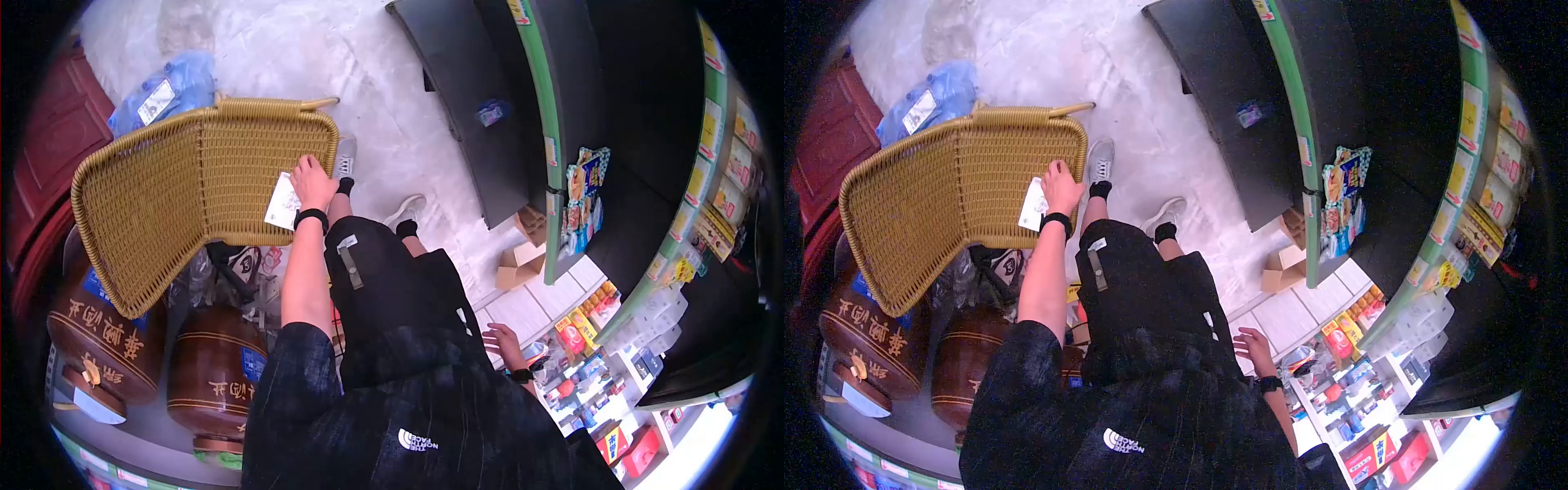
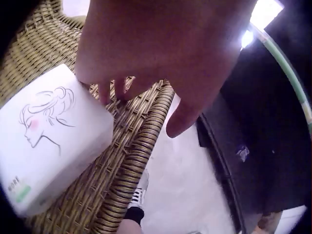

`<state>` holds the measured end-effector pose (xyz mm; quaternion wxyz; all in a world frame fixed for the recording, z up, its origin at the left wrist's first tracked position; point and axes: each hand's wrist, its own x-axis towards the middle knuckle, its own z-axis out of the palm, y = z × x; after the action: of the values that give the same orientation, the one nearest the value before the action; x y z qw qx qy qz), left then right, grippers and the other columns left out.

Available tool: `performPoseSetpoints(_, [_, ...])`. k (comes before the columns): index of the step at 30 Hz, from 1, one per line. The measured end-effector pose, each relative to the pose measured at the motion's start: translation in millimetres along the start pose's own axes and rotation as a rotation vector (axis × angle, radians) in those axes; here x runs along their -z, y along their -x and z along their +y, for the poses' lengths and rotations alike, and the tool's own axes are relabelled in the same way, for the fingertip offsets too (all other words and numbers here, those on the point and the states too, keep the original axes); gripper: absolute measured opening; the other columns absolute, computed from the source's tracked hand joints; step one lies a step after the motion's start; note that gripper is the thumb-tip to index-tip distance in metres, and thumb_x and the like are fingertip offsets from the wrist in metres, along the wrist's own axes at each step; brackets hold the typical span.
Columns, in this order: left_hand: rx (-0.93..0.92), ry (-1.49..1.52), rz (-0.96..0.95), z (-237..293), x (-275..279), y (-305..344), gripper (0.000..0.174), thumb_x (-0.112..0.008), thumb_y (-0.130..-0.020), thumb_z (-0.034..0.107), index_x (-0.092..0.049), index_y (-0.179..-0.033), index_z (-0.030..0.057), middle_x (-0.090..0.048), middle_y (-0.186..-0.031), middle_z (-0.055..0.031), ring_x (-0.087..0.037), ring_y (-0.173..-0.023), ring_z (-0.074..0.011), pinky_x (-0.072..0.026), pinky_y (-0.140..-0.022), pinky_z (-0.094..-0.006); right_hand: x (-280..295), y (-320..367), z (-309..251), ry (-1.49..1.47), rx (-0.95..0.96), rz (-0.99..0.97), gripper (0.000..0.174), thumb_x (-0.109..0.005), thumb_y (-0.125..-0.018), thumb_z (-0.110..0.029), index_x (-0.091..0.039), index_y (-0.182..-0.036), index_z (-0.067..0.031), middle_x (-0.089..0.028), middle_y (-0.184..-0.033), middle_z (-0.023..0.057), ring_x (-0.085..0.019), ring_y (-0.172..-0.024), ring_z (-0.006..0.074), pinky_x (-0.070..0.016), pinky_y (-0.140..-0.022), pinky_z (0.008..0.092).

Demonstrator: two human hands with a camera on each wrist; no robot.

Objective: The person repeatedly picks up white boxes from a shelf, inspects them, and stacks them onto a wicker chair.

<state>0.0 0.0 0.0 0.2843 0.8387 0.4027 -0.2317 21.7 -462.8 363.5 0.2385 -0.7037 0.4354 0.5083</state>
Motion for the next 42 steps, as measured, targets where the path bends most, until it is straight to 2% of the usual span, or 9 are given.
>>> performPoseSetpoints(2, [0.055, 0.090, 0.039, 2, -5, -2, 0.057, -0.070, -0.069, 0.022, -0.053, -0.119, -0.0007, -0.049, -0.126, -0.0144, -0.048, -0.112, -0.0357, -0.0384, -0.099, -0.0454, -4, 3, -2, -0.001, -0.008, 0.018, 0.034, -0.050, -0.092, -0.019, -0.054, -0.123, -0.0069, -0.063, -0.108, 0.0121, -0.065, -0.095, 0.0218, -0.0541, -0.077, 0.0334])
performPoseSetpoints(9, [-0.473, 0.446, 0.005, 53, 21, 30, 0.058, -0.068, -0.074, 0.017, -0.051, -0.127, -0.0001, -0.056, -0.118, -0.0179, -0.053, -0.109, -0.0354, -0.0435, -0.093, -0.0425, -3, -9, 6, 0.004, -0.005, -0.013, 0.032, -0.049, -0.093, -0.019, -0.055, -0.121, -0.0067, -0.063, -0.106, 0.0118, -0.065, -0.095, 0.0212, -0.0541, -0.077, 0.0326])
performPoseSetpoints(13, [-0.215, 0.380, -0.298, 55, 37, 40, 0.047, -0.068, -0.075, 0.017, -0.060, -0.119, 0.0039, -0.055, -0.123, -0.0192, -0.049, -0.119, -0.0354, -0.0408, -0.098, -0.0434, -4, -14, 0, 0.008, 0.007, -0.030, 0.032, -0.049, -0.093, -0.020, -0.055, -0.122, -0.0071, -0.063, -0.106, 0.0112, -0.065, -0.095, 0.0209, -0.0541, -0.078, 0.0327])
performPoseSetpoints(16, [-0.398, 0.108, 0.100, 25, 24, 45, 0.046, -0.068, -0.075, 0.015, -0.060, -0.119, 0.0055, -0.051, -0.128, -0.0215, -0.044, -0.122, -0.0396, -0.0379, -0.100, -0.0478, -3, -12, -2, -0.003, 0.009, -0.013, 0.032, -0.050, -0.093, -0.020, -0.055, -0.122, -0.0074, -0.064, -0.106, 0.0106, -0.065, -0.095, 0.0206, -0.0542, -0.077, 0.0326])
performPoseSetpoints(21, [0.282, 0.046, 0.229, -18, 37, 46, 0.091, -0.080, -0.064, 0.028, -0.035, -0.142, 0.0123, -0.041, -0.134, -0.0312, -0.040, -0.126, -0.0433, -0.0328, -0.105, -0.0497, 0, -6, 3, 0.002, -0.018, 0.027, 0.032, -0.050, -0.092, -0.019, -0.056, -0.121, -0.0076, -0.064, -0.106, 0.0104, -0.065, -0.094, 0.0201, -0.0539, -0.076, 0.0320])
performPoseSetpoints(25, [0.785, 0.391, 0.008, -50, 20, 34, 0.111, -0.087, -0.053, 0.043, -0.030, -0.143, 0.0092, -0.039, -0.137, -0.0310, -0.038, -0.129, -0.0414, -0.0334, -0.104, -0.0472, -1, -9, 8, 0.009, -0.031, 0.027, 0.032, -0.049, -0.092, -0.019, -0.055, -0.122, -0.0068, -0.064, -0.107, 0.0115, -0.065, -0.094, 0.0210, -0.0538, -0.078, 0.0326])
performPoseSetpoints(31, [0.638, 0.702, 0.071, -61, -11, 7, 0.072, -0.082, -0.057, 0.054, -0.065, -0.101, 0.0000, -0.068, -0.100, -0.0174, -0.065, -0.096, -0.0320, -0.0471, -0.089, -0.0411, -6, -12, 7, 0.009, -0.025, 0.010, 0.032, -0.048, -0.093, -0.018, -0.054, -0.122, -0.0068, -0.065, -0.105, 0.0107, -0.065, -0.092, 0.0197, -0.0536, -0.076, 0.0320])
performPoseSetpoints(35, [0.528, 0.528, 0.169, -13, 43, -11, 0.072, -0.077, -0.063, 0.058, -0.065, -0.108, 0.0035, -0.066, -0.104, -0.0204, -0.063, -0.098, -0.0345, -0.0468, -0.088, -0.0433, -5, -16, 6, 0.023, -0.008, 0.006, 0.031, -0.048, -0.093, -0.018, -0.055, -0.121, -0.0066, -0.065, -0.105, 0.0105, -0.065, -0.092, 0.0197, -0.0538, -0.075, 0.0320])
performPoseSetpoints(42, [0.427, 0.560, 0.142, -13, 41, -49, 0.069, -0.075, -0.068, 0.052, -0.061, -0.112, 0.0014, -0.061, -0.112, -0.0236, -0.058, -0.106, -0.0354, -0.0446, -0.091, -0.0445, -1, -20, 0, 0.013, 0.035, 0.004, 0.032, -0.048, -0.093, -0.019, -0.055, -0.121, -0.0064, -0.066, -0.104, 0.0100, -0.065, -0.091, 0.0194, -0.0539, -0.075, 0.0321])
